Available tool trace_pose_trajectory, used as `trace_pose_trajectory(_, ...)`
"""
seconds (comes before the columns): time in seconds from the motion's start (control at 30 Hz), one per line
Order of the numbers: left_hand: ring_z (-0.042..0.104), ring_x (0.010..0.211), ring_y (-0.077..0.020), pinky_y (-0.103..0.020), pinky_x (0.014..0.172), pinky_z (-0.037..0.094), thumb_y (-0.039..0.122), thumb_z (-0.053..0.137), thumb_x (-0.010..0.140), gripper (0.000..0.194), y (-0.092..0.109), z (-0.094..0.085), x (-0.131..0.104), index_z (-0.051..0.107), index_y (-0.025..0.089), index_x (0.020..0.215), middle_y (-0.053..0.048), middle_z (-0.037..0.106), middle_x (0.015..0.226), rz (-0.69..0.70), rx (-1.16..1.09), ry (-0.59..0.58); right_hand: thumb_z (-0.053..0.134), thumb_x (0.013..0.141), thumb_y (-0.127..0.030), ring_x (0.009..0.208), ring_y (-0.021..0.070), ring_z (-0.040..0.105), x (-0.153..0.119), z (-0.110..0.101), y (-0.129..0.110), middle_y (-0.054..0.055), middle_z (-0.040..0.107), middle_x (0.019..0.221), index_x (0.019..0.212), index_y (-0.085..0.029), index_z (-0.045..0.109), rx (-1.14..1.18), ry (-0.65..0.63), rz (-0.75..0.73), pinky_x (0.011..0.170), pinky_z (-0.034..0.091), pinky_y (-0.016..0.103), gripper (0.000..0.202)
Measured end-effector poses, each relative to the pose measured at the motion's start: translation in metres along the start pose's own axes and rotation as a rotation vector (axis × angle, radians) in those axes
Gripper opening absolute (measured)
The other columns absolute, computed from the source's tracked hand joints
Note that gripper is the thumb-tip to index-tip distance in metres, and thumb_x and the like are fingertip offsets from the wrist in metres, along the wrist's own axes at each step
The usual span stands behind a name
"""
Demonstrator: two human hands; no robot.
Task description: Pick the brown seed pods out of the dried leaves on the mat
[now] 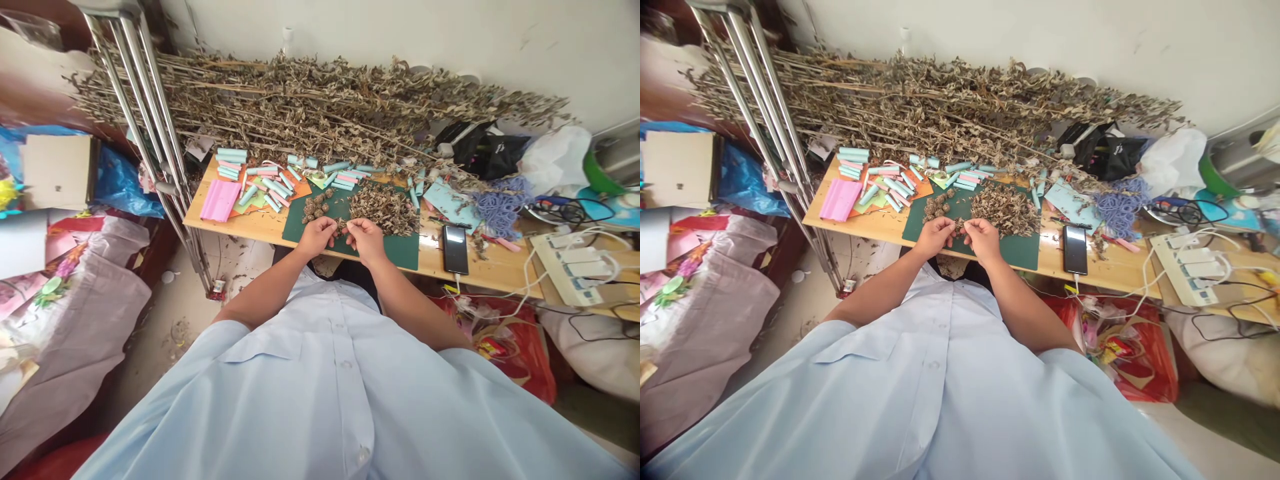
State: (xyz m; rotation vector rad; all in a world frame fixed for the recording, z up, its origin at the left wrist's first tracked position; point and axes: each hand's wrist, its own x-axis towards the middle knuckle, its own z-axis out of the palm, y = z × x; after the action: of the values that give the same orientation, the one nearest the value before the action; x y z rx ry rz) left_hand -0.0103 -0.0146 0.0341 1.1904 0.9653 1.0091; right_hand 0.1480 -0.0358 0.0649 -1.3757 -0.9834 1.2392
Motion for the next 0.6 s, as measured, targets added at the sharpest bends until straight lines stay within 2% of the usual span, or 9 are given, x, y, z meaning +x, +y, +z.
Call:
trace_pose_trajectory(0.23, 0.058, 0.046, -0.0073, -0.019, 0.043, 0.037, 0.034, 0.061, 0.092, 0.019, -0.002, -0.001, 0.001, 0.059, 0.016, 0.085, 0.001, 0.063, 0.071, 0.001, -0.023, 0.019, 0.076, 0.074, -0.048, 0.047, 0.0081, 0.053, 0.004, 0.0, -0.001, 0.001, 0.07, 0.074, 0.081, -0.021, 0.063, 0.028, 0.084, 0.022, 0.035, 0.03, 0.019, 0.031)
trace_pose_trajectory(0.4, 0.057, 0.045, -0.0067, -0.019, 0.044, 0.037, 0.037, 0.063, 0.091, 0.022, 0.0, 0.0, 0.001, 0.06, 0.016, 0.085, 0.002, 0.062, 0.07, -0.016, -0.044, 0.029, 0.076, 0.073, -0.043, 0.048, 0.0092, 0.054, 0.006, -0.004, 0.0, 0.002, 0.071, 0.076, 0.083, -0.02, 0.07, -0.041, 0.088, 0.019, 0.036, 0.03, 0.02, 0.026)
trace_pose_trajectory(0.6, 0.057, 0.045, -0.0057, -0.019, 0.043, 0.036, 0.037, 0.065, 0.09, 0.022, 0.002, 0.001, 0.0, 0.06, 0.016, 0.087, 0.002, 0.063, 0.07, -0.051, -0.049, 0.051, 0.069, 0.079, -0.043, 0.048, 0.0104, 0.055, 0.011, -0.005, 0.005, 0.001, 0.072, 0.075, 0.093, -0.02, 0.077, -0.195, 0.035, -0.053, 0.044, 0.041, 0.024, 0.028)
